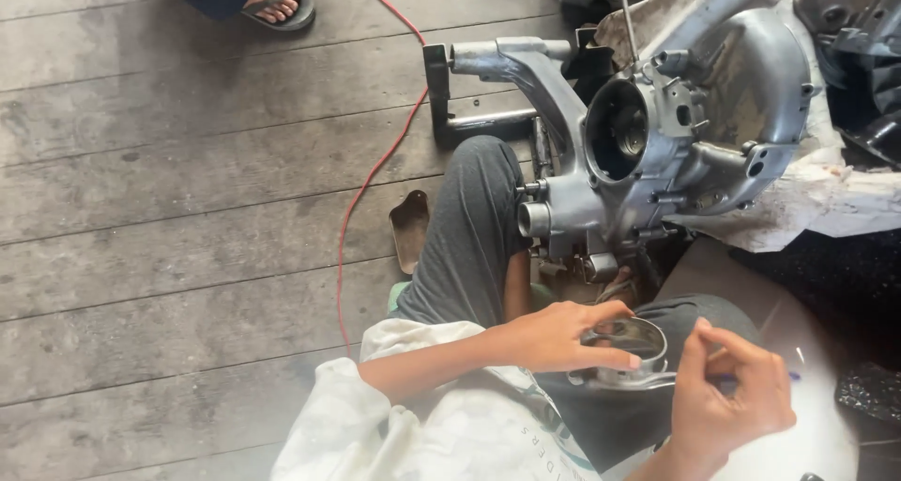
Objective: Inspecting a cleaned motorcycle engine component using a small tool to check surfaces and grooves.
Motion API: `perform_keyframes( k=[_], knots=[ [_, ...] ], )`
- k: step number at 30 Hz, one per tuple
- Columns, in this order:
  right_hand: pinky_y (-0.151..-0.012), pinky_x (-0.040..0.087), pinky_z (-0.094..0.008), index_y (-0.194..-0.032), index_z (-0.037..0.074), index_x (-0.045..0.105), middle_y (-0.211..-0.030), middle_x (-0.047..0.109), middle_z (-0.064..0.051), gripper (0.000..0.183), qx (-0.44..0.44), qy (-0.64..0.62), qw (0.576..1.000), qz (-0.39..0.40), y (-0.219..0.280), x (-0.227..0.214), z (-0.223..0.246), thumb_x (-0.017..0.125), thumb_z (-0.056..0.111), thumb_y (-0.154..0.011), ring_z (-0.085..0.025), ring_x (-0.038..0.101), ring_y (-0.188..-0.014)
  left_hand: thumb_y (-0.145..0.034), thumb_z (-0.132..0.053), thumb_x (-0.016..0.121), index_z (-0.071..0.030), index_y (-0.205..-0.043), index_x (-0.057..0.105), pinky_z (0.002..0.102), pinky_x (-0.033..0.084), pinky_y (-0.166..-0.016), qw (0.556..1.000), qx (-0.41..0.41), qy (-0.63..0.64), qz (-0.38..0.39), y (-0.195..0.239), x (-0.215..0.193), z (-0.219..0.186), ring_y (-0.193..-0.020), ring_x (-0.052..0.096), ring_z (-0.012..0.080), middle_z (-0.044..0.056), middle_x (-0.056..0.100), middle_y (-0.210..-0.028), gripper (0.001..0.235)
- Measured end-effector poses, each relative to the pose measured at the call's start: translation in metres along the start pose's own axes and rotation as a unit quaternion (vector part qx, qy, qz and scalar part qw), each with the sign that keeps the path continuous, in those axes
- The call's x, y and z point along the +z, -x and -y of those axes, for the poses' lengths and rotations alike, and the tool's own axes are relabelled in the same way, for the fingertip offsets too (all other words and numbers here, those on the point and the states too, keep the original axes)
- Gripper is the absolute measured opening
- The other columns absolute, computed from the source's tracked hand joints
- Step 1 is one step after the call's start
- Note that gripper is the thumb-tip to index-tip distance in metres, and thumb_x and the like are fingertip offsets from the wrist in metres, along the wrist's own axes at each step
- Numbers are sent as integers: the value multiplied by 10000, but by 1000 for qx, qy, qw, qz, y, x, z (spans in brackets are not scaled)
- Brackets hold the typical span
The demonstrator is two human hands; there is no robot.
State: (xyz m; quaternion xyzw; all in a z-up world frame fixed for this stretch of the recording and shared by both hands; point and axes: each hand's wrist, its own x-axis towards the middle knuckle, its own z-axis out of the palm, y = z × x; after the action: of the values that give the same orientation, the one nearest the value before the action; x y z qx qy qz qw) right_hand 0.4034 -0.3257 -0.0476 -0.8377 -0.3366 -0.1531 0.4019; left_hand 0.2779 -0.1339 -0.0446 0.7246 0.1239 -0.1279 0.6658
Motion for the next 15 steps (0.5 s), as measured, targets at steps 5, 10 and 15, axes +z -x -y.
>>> perform_keyframes(
  k=[5, 10, 15],
  knots=[
    [-741, 421, -330, -1194, -188, 707, -873, 591, -180, 187, -24, 111, 989, -92, -16, -20, -47, 814, -331, -1139, -213, 485, -701, -774, -632, 543, -145, -1295, 577, 335, 480, -649, 998, 27, 41, -37, 6, -3, 1, -774, 675, 200, 54, 689, -893, 714],
    [-623, 338, -298, -1067, -90, 640, -811, 585, -149, 245, -14, 24, 997, -67, 0, -5, -17, 808, -264, -1032, -176, 408, -585, -798, -585, 564, -151, -1332, 566, 352, 522, -797, 997, 6, 74, -36, 3, -2, 10, -962, 714, 248, 101, 738, -1151, 688],
    [-638, 389, -292, -1033, -36, 677, -837, 667, -127, 218, -1, 42, 999, -32, -7, 10, -20, 854, -154, -983, -180, 509, -636, -804, -572, 572, -139, -1345, 561, 343, 507, -718, 998, 30, 43, -39, 0, -3, 6, -838, 688, 238, 92, 719, -975, 694]
  ],
)
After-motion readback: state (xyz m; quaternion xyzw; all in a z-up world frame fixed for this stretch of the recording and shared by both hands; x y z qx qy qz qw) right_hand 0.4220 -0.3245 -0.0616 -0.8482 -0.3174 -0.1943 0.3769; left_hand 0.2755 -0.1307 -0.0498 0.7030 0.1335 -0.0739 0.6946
